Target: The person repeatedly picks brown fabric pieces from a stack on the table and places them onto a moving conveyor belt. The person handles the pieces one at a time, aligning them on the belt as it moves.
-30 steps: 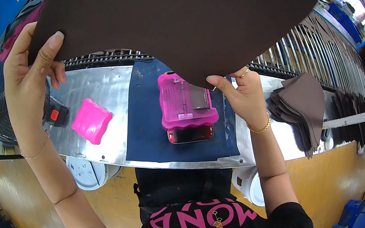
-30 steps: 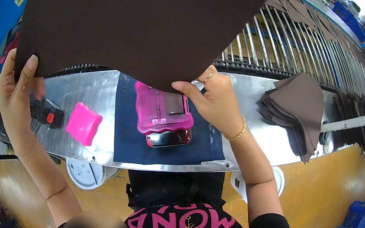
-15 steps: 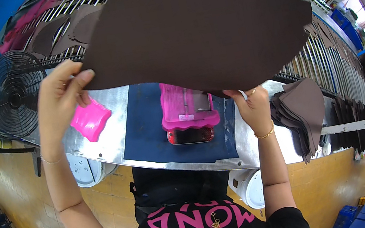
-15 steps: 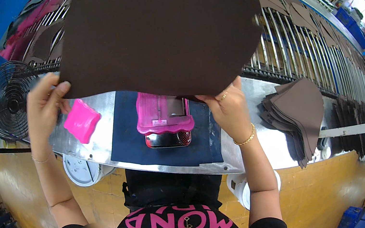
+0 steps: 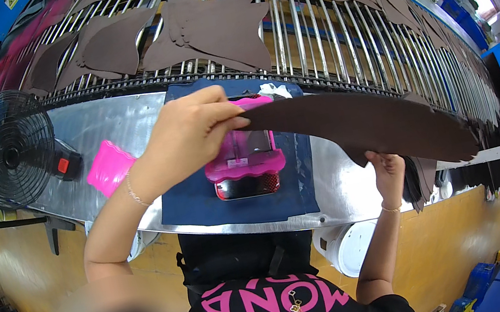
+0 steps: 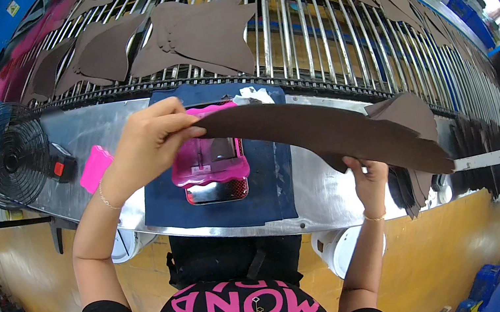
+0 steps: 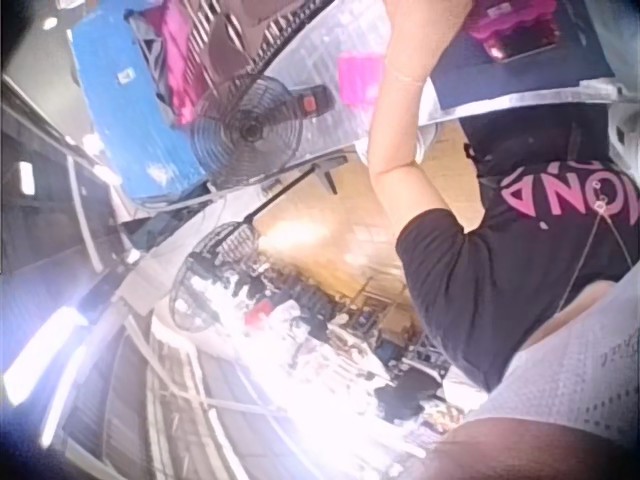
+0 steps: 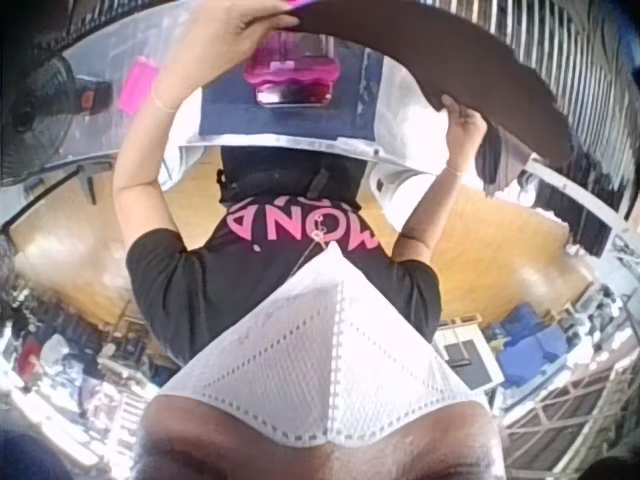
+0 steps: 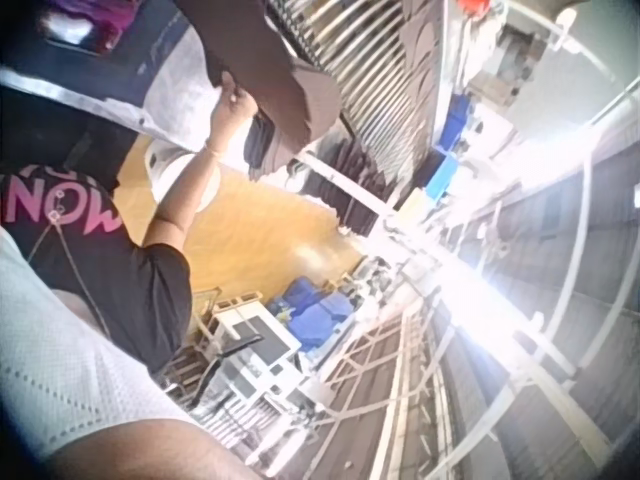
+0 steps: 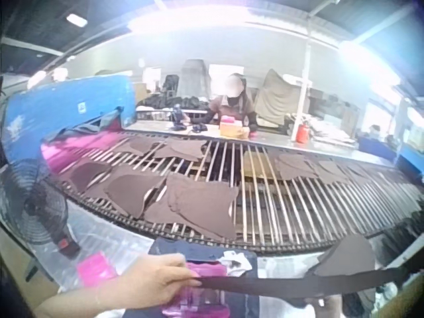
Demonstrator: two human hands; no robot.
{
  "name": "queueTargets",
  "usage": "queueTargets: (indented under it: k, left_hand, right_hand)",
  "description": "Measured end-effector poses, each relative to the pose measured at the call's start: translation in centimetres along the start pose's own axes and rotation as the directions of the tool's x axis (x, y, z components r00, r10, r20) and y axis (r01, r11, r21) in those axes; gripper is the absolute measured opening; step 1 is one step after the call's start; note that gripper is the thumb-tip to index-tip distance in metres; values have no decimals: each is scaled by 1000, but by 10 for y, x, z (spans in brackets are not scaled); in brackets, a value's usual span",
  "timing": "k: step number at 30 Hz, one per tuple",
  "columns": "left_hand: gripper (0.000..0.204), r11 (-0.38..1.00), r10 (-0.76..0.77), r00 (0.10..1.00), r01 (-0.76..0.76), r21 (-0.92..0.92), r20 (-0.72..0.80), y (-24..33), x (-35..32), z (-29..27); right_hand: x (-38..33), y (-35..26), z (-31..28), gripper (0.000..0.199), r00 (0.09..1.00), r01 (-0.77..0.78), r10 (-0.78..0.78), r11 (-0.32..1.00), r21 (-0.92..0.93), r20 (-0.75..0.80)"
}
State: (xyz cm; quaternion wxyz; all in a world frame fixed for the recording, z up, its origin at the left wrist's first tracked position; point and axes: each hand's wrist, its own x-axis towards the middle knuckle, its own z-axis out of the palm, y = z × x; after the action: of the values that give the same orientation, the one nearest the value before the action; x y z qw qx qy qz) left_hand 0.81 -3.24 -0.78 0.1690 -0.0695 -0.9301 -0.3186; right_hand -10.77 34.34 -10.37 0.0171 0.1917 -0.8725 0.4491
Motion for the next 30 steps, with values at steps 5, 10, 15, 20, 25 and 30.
queueTargets:
  k: [5,10,15,20,25,30]
  left_hand:
    - [10,985,160,985,-164,58,62,14,31,28]
    - [15,953,300,940,-301,-19,162,17,60,33]
    - [16,961,273,961,-275,39,51,21,87,25]
    - [34,991,117,974,-103,85,-191,4,60,-29]
    - [37,970,-241,952,245,-2,-192,-19,-9,-58]
    - [39,856,-517,821,496,-145,-242,-42,-74,-67]
  right_hand:
    - [-19,-10,-62,15,989,-145,146,988,-43,12]
    - [-16,-19,-87,15,994,-93,88,993,71,68]
    - [19,-45,-77,24,979,-121,175,907,405,-101]
    - [88,-37,-21,14,971,-80,226,619,782,-80]
    - [169,14,50,18,958,-168,285,455,874,36]
    - [233,61,114,29,907,-278,400,333,901,132]
